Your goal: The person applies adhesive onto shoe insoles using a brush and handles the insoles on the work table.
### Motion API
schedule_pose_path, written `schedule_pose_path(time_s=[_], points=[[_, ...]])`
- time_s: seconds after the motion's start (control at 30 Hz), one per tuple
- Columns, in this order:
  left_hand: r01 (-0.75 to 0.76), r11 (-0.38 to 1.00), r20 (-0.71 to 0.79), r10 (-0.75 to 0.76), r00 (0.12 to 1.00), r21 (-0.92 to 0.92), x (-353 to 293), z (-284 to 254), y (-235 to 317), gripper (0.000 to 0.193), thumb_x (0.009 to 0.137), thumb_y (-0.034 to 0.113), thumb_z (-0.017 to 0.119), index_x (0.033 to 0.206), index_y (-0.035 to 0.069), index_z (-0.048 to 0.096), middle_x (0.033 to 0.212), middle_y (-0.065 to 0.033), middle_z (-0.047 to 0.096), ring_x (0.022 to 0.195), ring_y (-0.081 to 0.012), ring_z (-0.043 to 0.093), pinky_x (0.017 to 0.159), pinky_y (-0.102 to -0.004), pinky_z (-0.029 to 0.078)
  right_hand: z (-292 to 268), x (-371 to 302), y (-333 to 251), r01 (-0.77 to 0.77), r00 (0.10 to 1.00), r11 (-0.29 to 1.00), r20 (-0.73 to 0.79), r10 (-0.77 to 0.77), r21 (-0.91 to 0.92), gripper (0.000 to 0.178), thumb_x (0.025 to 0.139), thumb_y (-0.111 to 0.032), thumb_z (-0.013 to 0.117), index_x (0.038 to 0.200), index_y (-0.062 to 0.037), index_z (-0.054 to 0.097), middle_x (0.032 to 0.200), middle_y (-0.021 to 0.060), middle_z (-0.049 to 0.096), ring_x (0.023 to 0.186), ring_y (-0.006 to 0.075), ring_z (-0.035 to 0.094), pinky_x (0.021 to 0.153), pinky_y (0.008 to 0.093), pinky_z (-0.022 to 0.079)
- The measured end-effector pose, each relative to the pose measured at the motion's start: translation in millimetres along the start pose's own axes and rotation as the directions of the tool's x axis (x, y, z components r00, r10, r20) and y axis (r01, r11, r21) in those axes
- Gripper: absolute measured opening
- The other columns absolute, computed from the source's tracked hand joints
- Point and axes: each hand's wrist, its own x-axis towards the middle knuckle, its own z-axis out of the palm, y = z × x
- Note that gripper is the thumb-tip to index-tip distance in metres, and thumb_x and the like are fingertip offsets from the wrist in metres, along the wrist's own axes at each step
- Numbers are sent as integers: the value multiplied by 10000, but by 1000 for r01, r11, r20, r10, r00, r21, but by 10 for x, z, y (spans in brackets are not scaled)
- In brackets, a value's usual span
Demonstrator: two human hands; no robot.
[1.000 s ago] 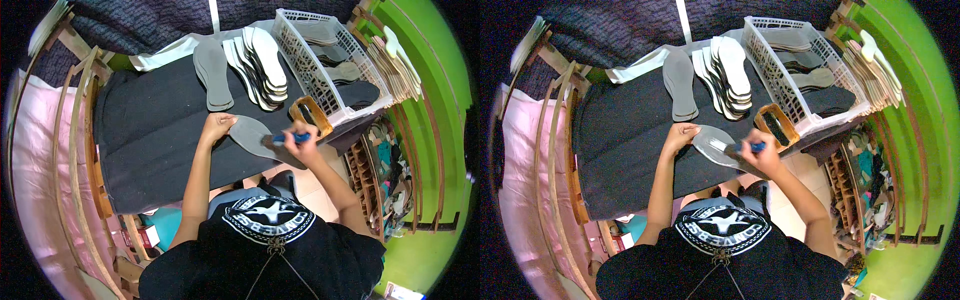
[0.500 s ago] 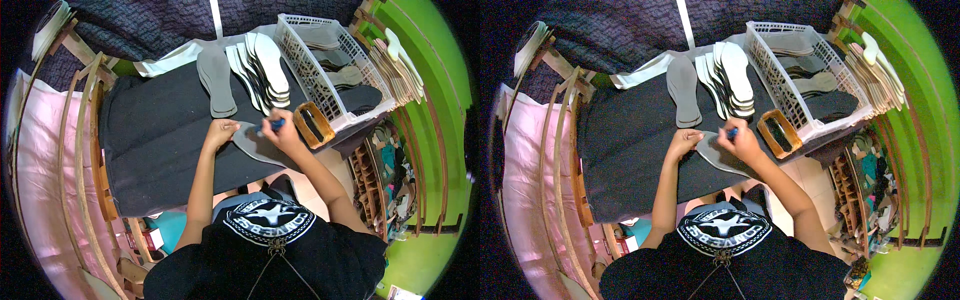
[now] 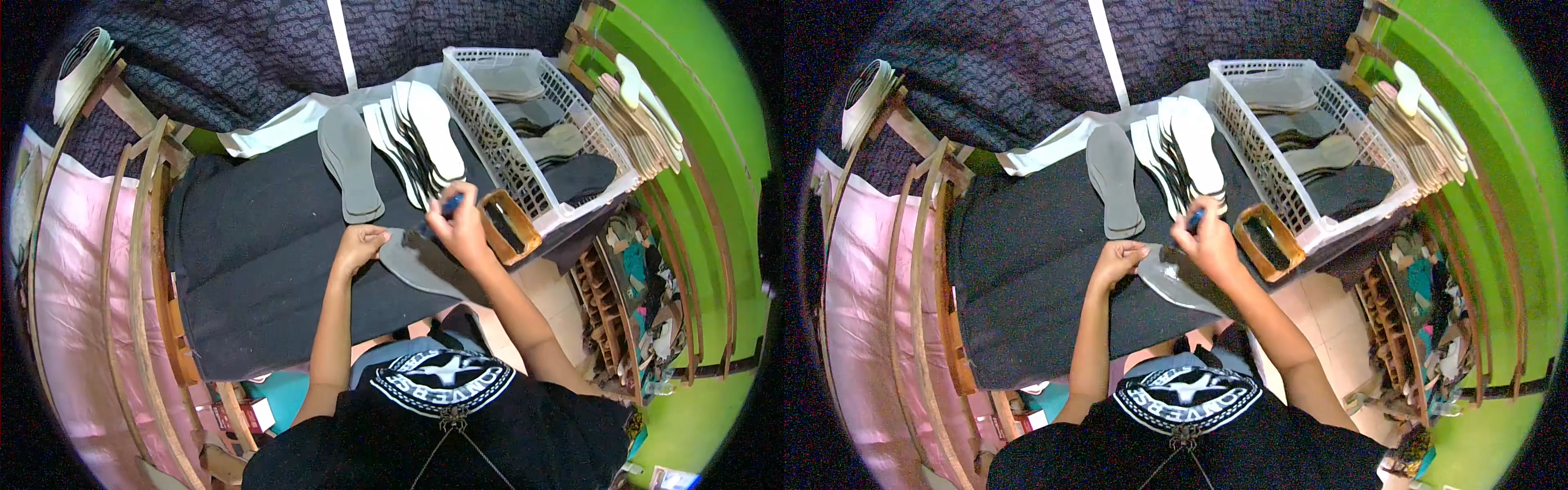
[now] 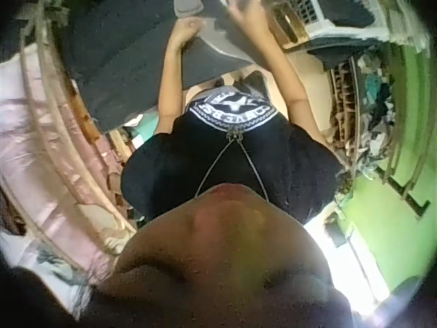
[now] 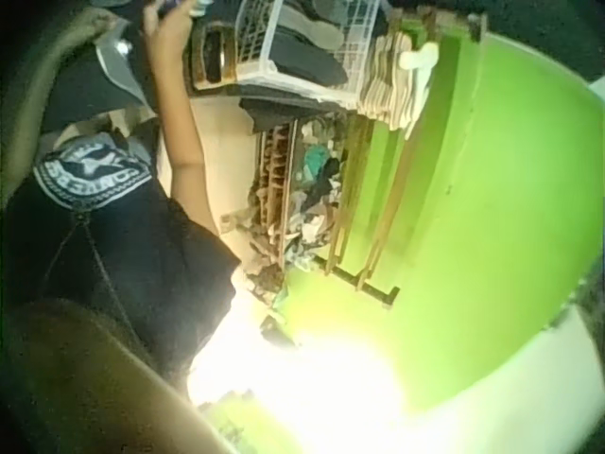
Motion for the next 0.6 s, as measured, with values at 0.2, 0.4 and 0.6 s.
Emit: schedule_pose_path(time_s=[0.2,0.4,0.6], points=[[2,1000,9,-2,1000,21,-16,-20,49,181,753,105,553,856,-42,575,625,-21,561,489,-50,460,443,-173,367,-268,-340,279,140,990,990,-27,-139,27,340,678,-66,606,887,-42,340,628,101,492,521,217,507,483,288,419],[23,997,1,-24,1000,70,0,-44,35,194,752,148,559,858,-13,578,679,-11,579,532,-48,486,470,-178,377,-613,-329,-16,26,992,986,130,-4,-166,323,688,-115,608,865,-40,349,620,109,504,487,243,535,445,312,420],[-20,999,1,20,1000,26,9,-2,-14,198,757,113,552,872,-47,564,663,-33,576,504,-55,480,451,-180,381,-33,-192,124,77,992,996,99,-73,-36,333,704,-148,608,873,-41,343,593,115,512,486,262,544,433,330,419]])
